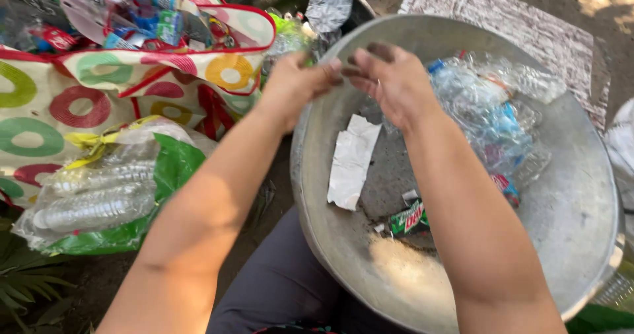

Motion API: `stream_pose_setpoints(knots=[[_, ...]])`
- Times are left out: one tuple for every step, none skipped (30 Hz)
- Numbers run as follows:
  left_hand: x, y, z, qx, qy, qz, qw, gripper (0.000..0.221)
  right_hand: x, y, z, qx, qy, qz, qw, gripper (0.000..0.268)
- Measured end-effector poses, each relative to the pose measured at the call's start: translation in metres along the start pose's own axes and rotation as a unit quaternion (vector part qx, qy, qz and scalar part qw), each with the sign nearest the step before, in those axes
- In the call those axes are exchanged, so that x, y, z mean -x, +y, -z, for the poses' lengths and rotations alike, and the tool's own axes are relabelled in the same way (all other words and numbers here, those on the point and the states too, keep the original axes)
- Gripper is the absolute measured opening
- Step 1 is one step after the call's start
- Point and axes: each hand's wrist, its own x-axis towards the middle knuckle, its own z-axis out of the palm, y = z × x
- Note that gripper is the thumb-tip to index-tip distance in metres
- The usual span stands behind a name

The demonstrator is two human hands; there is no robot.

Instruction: Sorting plastic bottles by removing labels with scissors and placing them in a collection bowl

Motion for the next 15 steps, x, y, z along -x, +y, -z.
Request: stream_pose_setpoints(knots=[[0.008, -0.003, -0.004, -0.042, -0.016, 0.009, 0.999, 0.096, 0.006, 0.003, -0.001, 0.021, 0.023, 0.0, 1.0, 0.057], [0.017, -0.008, -0.008, -0.084, -0.032, 0.018, 0.996, 0.095, 0.013, 0.008, 0.0, 0.041, 0.046, 0.001, 0.998, 0.072], [0.026, -0.019, -0.01, -0.082, -0.032, 0.025, 0.996, 0.095, 0.028, 0.015, 0.007, 0.041, 0.049, -0.006, 0.998, 0.072], [0.035, -0.03, -0.012, -0.059, -0.064, 0.037, 0.996, 0.088, 0.044, 0.023, 0.015, 0.072, 0.038, -0.013, 0.997, 0.069], [0.046, -0.042, -0.016, -0.035, -0.098, 0.052, 0.993, 0.08, 0.063, 0.03, 0.023, 0.102, 0.031, -0.022, 0.994, 0.066], [0.052, -0.058, -0.021, -0.031, -0.1, 0.061, 0.993, 0.08, 0.08, 0.037, 0.035, 0.102, 0.037, -0.03, 0.994, 0.066], [0.057, -0.072, -0.029, -0.099, -0.129, 0.082, 0.983, 0.075, 0.096, 0.042, 0.047, 0.134, 0.053, -0.049, 0.988, 0.064], [0.063, -0.086, -0.037, -0.167, -0.159, 0.102, 0.968, 0.07, 0.113, 0.046, 0.06, 0.166, 0.068, -0.069, 0.981, 0.062], [0.068, -0.086, -0.046, -0.166, -0.164, 0.104, 0.967, 0.07, 0.125, 0.049, 0.073, 0.166, 0.073, -0.07, 0.981, 0.062], [0.075, -0.086, -0.056, -0.224, -0.189, 0.113, 0.949, 0.07, 0.138, 0.052, 0.088, 0.167, 0.102, -0.069, 0.978, 0.055], [0.082, -0.086, -0.068, -0.281, -0.215, 0.121, 0.928, 0.07, 0.154, 0.053, 0.103, 0.168, 0.132, -0.067, 0.975, 0.049], [0.08, -0.094, -0.076, -0.28, -0.221, 0.123, 0.926, 0.07, 0.163, 0.054, 0.119, 0.168, 0.139, -0.068, 0.974, 0.049], [0.079, -0.101, -0.084, -0.306, -0.218, 0.096, 0.922, 0.067, 0.173, 0.054, 0.136, 0.181, 0.173, -0.028, 0.968, 0.043], [0.078, -0.108, -0.092, -0.332, -0.215, 0.069, 0.916, 0.064, 0.184, 0.054, 0.152, 0.194, 0.207, 0.012, 0.959, 0.038], [0.076, -0.112, -0.101, -0.331, -0.224, 0.069, 0.914, 0.064, 0.189, 0.055, 0.166, 0.193, 0.216, 0.013, 0.957, 0.038]])
